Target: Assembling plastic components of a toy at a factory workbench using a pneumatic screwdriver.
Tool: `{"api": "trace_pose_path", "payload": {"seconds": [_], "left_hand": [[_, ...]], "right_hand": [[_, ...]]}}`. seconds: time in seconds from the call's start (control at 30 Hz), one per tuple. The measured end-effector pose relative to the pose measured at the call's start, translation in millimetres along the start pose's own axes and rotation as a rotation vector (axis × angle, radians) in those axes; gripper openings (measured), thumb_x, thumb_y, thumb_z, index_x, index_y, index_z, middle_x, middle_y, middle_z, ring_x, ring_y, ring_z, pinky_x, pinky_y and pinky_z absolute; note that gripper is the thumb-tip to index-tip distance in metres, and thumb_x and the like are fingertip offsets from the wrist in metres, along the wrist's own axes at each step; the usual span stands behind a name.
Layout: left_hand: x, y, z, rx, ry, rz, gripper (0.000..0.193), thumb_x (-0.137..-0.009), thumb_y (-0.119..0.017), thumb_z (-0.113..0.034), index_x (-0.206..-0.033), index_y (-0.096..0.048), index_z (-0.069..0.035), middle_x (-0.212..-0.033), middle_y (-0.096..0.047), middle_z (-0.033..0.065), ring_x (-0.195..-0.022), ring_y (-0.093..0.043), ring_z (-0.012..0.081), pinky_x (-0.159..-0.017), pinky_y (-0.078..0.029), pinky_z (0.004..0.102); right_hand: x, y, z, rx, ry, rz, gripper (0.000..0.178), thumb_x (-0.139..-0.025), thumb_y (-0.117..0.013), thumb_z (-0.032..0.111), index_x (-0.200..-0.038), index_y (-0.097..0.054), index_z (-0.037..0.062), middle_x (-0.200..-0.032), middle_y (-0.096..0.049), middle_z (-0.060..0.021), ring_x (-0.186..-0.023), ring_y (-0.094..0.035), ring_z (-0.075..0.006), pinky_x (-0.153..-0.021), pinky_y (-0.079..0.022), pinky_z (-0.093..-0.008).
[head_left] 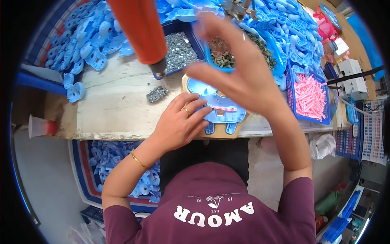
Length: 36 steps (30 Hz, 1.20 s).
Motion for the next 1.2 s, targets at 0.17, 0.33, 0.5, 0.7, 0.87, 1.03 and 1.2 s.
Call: {"api": "trace_pose_path", "payload": {"seconds": [0.17,0.33,0.5,0.7,0.87,1.03,1.2], "left_hand": [[-2,26,40,-0.042,0.136,-0.182,0.023,-0.087,-0.070,-0.011,-0.109,-0.067,-0.006,-0.106,-0.064,0.0092,-0.103,-0.060,0.0298,-0.086,-0.051,0.0407],[-28,46,108,-0.395,0.307,-0.197,0.014,-0.085,-0.073,-0.019,-0.093,-0.072,-0.008,-0.093,-0.063,0.0063,-0.096,-0.059,0.0273,-0.080,-0.047,0.0389],[-66,4,161,-0.349,0.236,0.042,0.022,-0.079,-0.078,-0.034,-0.082,-0.076,-0.013,-0.090,-0.069,0.0049,-0.101,-0.059,0.0240,-0.088,-0.043,0.0385],[-72,13,151,-0.257,0.372,0.197,0.014,-0.084,-0.073,-0.029,-0.084,-0.076,-0.015,-0.086,-0.072,0.0039,-0.092,-0.062,0.0269,-0.083,-0.047,0.0409],[-67,18,148,-0.264,0.295,0.095,0.010,-0.089,-0.067,-0.021,-0.089,-0.075,-0.015,-0.086,-0.072,0.0065,-0.090,-0.063,0.0281,-0.080,-0.049,0.0419],[-57,23,140,-0.282,0.260,0.085,0.012,-0.090,-0.065,-0.017,-0.096,-0.070,-0.008,-0.083,-0.069,0.0083,-0.088,-0.062,0.0297,-0.077,-0.050,0.0443],[-54,25,107,-0.049,0.177,-0.145,0.008,-0.086,-0.066,-0.011,-0.089,-0.061,-0.005,-0.084,-0.065,0.0107,-0.084,-0.062,0.0308,-0.075,-0.051,0.0433]], "right_hand": [[-103,1,58,-0.359,-0.249,0.327,0.063,-0.095,-0.071,0.028,-0.142,-0.038,0.0012,-0.098,-0.069,-0.0133,-0.090,-0.069,-0.0198,-0.082,-0.056,-0.0350],[-95,-13,28,-0.467,-0.385,0.294,0.060,-0.092,-0.077,0.027,-0.137,-0.046,0.0010,-0.094,-0.066,-0.0080,-0.084,-0.067,-0.0149,-0.073,-0.055,-0.0307],[-72,-11,20,-0.661,-0.486,0.314,0.042,-0.092,-0.078,0.016,-0.121,-0.054,-0.0011,-0.089,-0.064,-0.0046,-0.077,-0.066,-0.0116,-0.068,-0.054,-0.0254],[-58,6,-5,-0.596,-0.504,0.245,0.042,-0.092,-0.077,0.016,-0.122,-0.055,-0.0030,-0.090,-0.066,-0.0045,-0.074,-0.065,-0.0095,-0.065,-0.053,-0.0246],[-71,-1,-38,-0.719,-0.018,0.339,0.040,-0.092,-0.077,0.016,-0.121,-0.056,-0.0025,-0.094,-0.068,-0.0060,-0.080,-0.065,-0.0093,-0.070,-0.053,-0.0250],[-51,2,-23,-0.705,-0.467,0.255,0.038,-0.095,-0.072,0.022,-0.121,-0.058,-0.0017,-0.097,-0.068,-0.0059,-0.089,-0.065,-0.0117,-0.079,-0.053,-0.0271],[-37,-1,-22,-0.653,-0.368,0.158,0.032,-0.087,-0.072,0.017,-0.112,-0.062,-0.0009,-0.091,-0.070,-0.0066,-0.083,-0.070,-0.0137,-0.078,-0.055,-0.0280]]}}
Point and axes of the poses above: each hand's wrist, its own x-axis away from the middle knuckle, its own y-axis out of the back of the hand, z = x × y, the point moved 4 cm from there along -x, towards the middle knuckle
